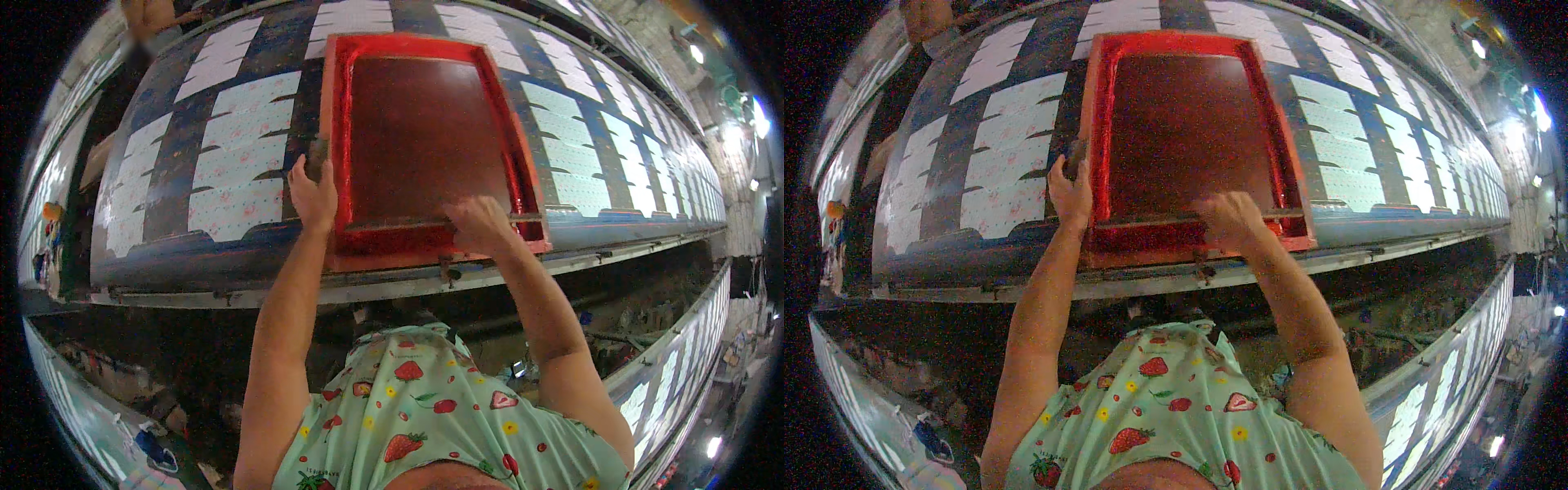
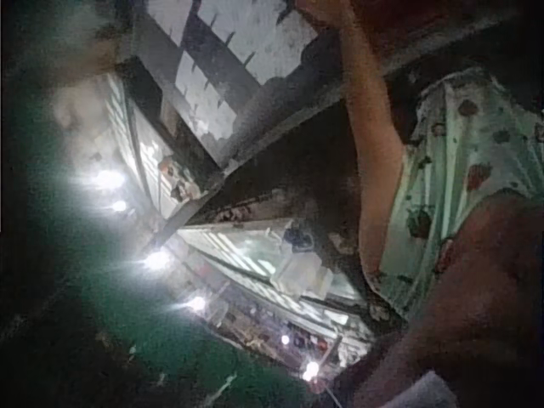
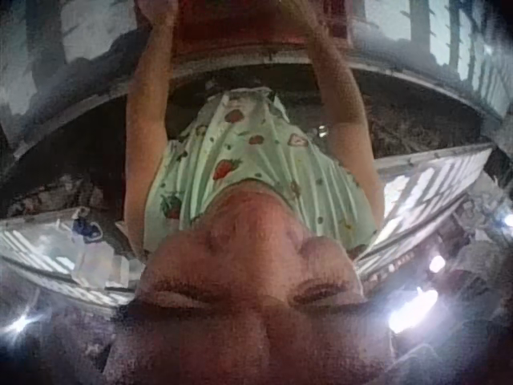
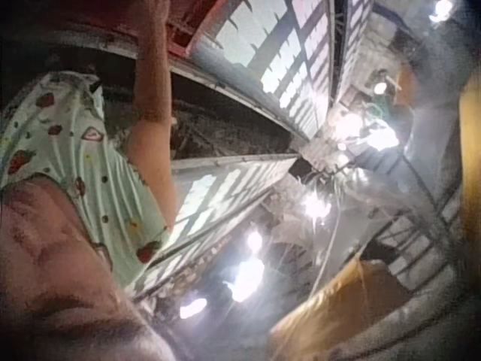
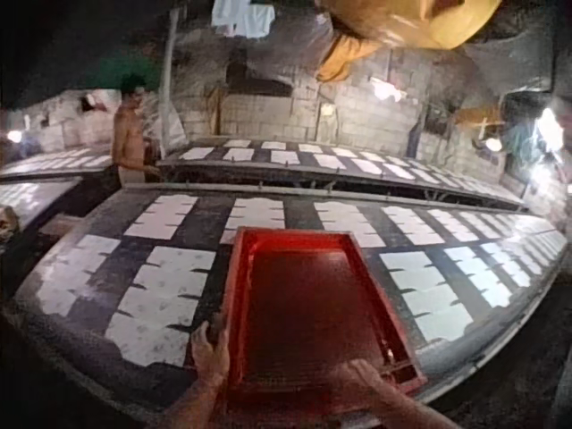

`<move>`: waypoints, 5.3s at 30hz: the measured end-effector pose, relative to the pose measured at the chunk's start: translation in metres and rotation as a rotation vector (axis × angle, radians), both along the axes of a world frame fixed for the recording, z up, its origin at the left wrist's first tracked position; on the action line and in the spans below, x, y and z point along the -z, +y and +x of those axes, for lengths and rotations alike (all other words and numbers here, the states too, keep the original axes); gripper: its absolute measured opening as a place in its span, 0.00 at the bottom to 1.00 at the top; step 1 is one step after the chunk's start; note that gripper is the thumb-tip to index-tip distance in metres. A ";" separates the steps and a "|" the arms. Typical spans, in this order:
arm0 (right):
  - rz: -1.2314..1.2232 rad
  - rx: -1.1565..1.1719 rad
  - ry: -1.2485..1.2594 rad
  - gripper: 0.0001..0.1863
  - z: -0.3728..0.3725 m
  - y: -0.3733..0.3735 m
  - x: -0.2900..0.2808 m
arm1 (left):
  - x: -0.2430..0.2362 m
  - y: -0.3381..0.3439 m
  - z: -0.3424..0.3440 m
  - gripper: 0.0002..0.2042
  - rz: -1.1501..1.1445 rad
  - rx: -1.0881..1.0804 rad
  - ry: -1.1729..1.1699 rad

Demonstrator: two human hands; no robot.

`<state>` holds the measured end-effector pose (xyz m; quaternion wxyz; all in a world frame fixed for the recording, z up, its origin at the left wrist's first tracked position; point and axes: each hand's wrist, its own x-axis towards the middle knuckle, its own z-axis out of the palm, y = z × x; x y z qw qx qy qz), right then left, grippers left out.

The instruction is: The person holds a red rectangular tray filled with red paste and uses a wooden squeegee to spread the paste evenly across the surface. The person repeatedly moves the squeegee back and forth to smooth the paste and then lifts the tray to inspect the surface.

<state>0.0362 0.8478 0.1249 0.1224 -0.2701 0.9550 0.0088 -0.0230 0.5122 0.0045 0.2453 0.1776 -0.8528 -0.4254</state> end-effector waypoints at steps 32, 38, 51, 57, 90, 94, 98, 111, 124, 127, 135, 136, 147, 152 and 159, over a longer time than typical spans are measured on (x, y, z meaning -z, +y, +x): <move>-0.847 0.523 0.445 0.23 0.032 0.252 0.047 | 0.004 -0.008 -0.014 0.31 -0.271 -0.188 -0.204; -0.753 0.712 0.127 0.34 0.009 0.233 0.061 | -0.013 -0.015 -0.009 0.33 0.093 0.036 -0.282; -0.714 0.796 0.257 0.22 -0.007 0.211 0.049 | -0.001 -0.017 -0.013 0.34 0.077 -0.100 -0.326; -0.757 0.631 0.343 0.21 -0.014 0.230 0.015 | -0.030 -0.006 -0.018 0.30 0.452 -0.002 -0.258; -0.783 1.085 0.210 0.17 -0.027 0.690 0.047 | -0.037 0.500 -0.027 0.20 0.458 0.043 -0.132; -0.808 1.080 0.183 0.19 -0.026 0.705 0.055 | -0.035 0.511 -0.026 0.20 0.524 0.073 -0.111; -0.667 0.861 0.398 0.22 -0.015 0.694 0.040 | -0.030 0.510 -0.027 0.23 0.420 0.051 -0.183; -0.326 0.041 0.066 0.27 0.034 0.550 -0.023 | -0.017 0.510 -0.028 0.26 0.207 0.050 -0.198; -0.098 0.116 -0.095 0.23 0.011 0.498 -0.050 | -0.045 0.470 -0.109 0.24 -0.107 0.230 -0.394; -0.140 0.163 -0.069 0.24 0.028 0.492 -0.037 | -0.042 0.478 -0.112 0.23 -0.135 0.182 -0.431; -0.244 0.071 0.163 0.31 0.024 0.490 -0.006 | -0.041 0.482 -0.108 0.20 -0.155 0.199 -0.434; -0.232 0.052 0.177 0.33 0.012 0.491 -0.003 | -0.041 0.481 -0.108 0.20 -0.161 0.195 -0.440; -0.222 -0.039 0.351 0.22 -0.249 0.512 0.048 | -0.022 0.478 -0.108 0.18 -0.221 0.162 -0.285; -0.170 -0.028 0.483 0.17 -0.377 0.514 0.073 | -0.024 0.479 -0.105 0.16 -0.174 0.140 -0.217; -0.167 0.035 0.339 0.14 -0.517 0.511 0.067 | -0.037 0.485 -0.104 0.16 -0.214 0.092 -0.350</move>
